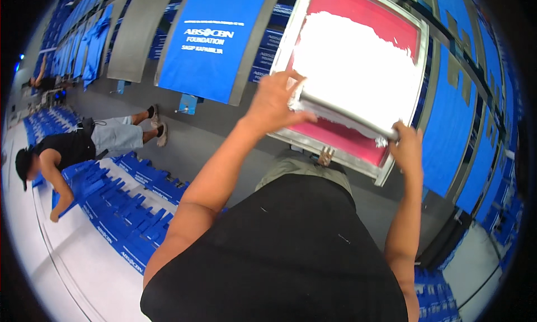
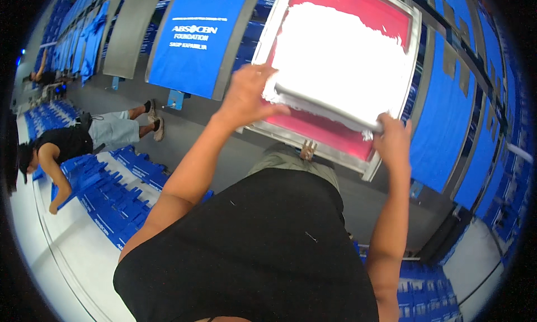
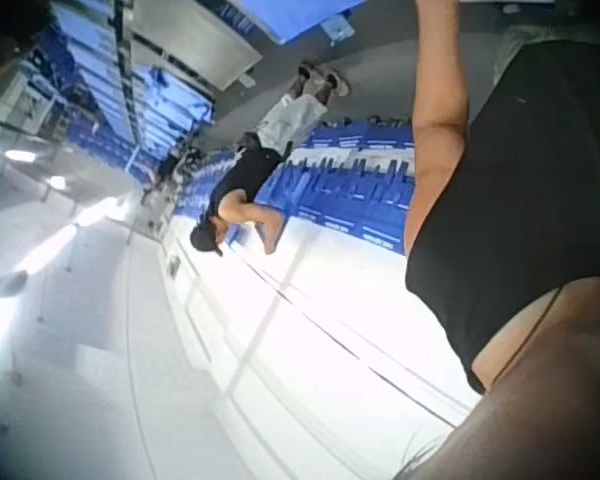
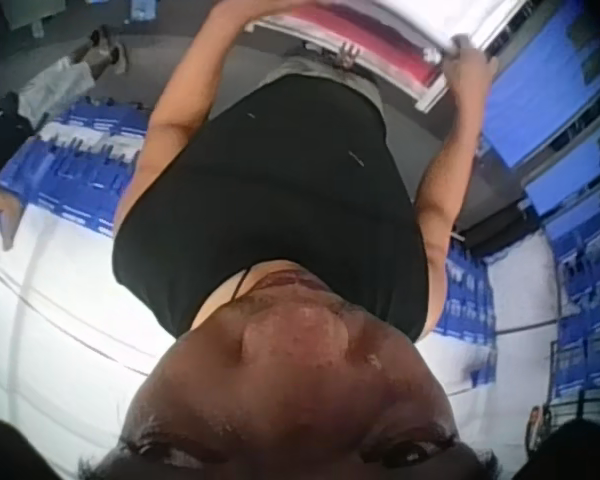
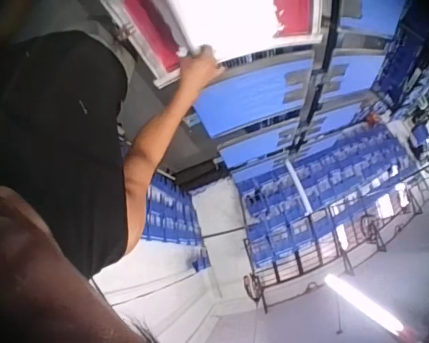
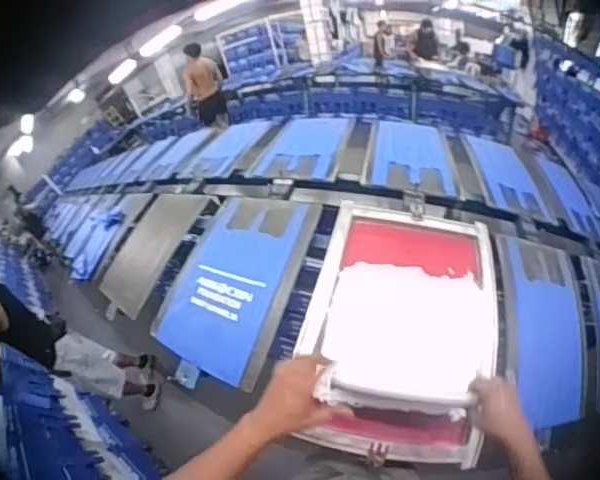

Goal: The person uses a squeegee to spread white ink across a screen printing frame. They repeatedly pull the squeegee across the mesh to ensure even coverage of the ink over the printed logo area. The task involves consistent back-and-forth motions to maintain a uniform ink layer.

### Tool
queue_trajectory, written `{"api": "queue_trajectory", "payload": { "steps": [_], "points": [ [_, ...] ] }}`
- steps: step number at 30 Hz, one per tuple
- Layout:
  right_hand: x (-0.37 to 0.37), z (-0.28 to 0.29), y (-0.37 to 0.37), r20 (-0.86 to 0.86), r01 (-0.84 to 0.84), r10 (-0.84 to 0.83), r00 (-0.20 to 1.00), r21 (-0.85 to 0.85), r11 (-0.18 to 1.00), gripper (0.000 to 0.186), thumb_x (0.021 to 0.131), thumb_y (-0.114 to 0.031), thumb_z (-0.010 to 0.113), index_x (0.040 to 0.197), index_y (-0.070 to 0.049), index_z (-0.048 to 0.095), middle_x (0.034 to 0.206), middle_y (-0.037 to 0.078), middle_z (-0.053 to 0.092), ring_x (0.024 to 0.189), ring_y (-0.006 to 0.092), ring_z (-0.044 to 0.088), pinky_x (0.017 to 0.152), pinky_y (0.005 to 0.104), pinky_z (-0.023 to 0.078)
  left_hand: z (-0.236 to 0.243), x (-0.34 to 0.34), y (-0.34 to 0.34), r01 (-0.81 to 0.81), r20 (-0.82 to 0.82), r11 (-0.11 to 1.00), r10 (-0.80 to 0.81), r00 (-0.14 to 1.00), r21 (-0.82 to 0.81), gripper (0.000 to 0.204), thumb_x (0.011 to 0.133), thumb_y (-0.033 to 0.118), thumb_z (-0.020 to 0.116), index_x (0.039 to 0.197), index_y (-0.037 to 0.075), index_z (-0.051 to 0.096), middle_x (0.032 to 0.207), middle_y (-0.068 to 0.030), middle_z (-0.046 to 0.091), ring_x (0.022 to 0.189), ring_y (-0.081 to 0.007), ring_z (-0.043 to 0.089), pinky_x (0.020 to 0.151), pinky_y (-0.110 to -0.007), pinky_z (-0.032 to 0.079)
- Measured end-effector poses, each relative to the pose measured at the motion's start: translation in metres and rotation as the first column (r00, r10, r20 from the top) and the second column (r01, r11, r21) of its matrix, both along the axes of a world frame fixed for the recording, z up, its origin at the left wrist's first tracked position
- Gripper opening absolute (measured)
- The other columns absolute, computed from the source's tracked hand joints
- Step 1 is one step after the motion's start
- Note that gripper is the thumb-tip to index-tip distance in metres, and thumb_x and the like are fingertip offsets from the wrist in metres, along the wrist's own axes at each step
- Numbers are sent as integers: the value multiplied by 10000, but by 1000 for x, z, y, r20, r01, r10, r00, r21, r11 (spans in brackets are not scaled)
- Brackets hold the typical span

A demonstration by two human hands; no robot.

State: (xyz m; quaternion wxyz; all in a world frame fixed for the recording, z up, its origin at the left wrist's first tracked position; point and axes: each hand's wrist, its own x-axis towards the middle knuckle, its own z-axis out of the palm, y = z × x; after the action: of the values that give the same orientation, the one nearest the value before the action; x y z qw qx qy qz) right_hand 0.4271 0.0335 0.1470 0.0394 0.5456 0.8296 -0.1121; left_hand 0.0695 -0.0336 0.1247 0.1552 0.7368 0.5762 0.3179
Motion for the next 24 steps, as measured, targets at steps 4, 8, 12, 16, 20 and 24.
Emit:
{"api": "queue_trajectory", "payload": {
  "steps": [4,8,12,16,20,24],
  "points": [
    [-7,-14,-25,-104,-32,35,994,30,999,335,658,-2,619,990,-45,646,865,171,642,868,359,586,858,462,408,-12,23,27,186,-416,952,-275,867,-242,393,679,224,752,1014,65,621,960,-125,635,935,-303,605,816,-448,466],
    [3,-2,23,-174,-50,46,984,-21,999,334,657,-10,602,983,-48,665,823,183,662,856,366,613,791,458,426,11,26,73,156,-297,958,-225,928,-239,162,631,36,644,790,51,618,801,-137,636,851,-364,614,772,-465,485],
    [-11,-4,115,-158,-91,135,978,258,962,372,676,-19,589,1042,-55,648,886,165,658,872,370,598,810,483,426,7,15,143,-2,-300,998,-14,954,-55,320,670,76,711,986,70,660,908,-112,660,919,-316,616,848,-423,471],
    [-27,-72,161,-7,-120,132,991,375,919,379,721,12,563,1087,-86,564,1031,98,615,1011,310,569,930,527,385,-61,17,180,8,-395,997,22,919,74,400,664,61,700,1054,72,613,975,-116,598,964,-300,564,842,-412,462],
    [-24,-63,96,23,-126,124,992,175,976,352,723,27,557,1061,-71,539,999,99,595,1015,304,564,985,527,360,-65,25,127,30,-368,999,-45,929,-45,363,647,65,714,995,92,613,927,-96,559,950,-286,544,828,-410,423],
    [-14,-7,13,-102,-129,129,986,12,992,353,667,17,604,1010,-67,593,921,114,639,949,318,584,972,514,367,-14,23,29,42,-321,978,-108,941,-206,256,620,64,709,855,72,609,872,-89,571,880,-288,548,783,-410,413]
  ]
}}
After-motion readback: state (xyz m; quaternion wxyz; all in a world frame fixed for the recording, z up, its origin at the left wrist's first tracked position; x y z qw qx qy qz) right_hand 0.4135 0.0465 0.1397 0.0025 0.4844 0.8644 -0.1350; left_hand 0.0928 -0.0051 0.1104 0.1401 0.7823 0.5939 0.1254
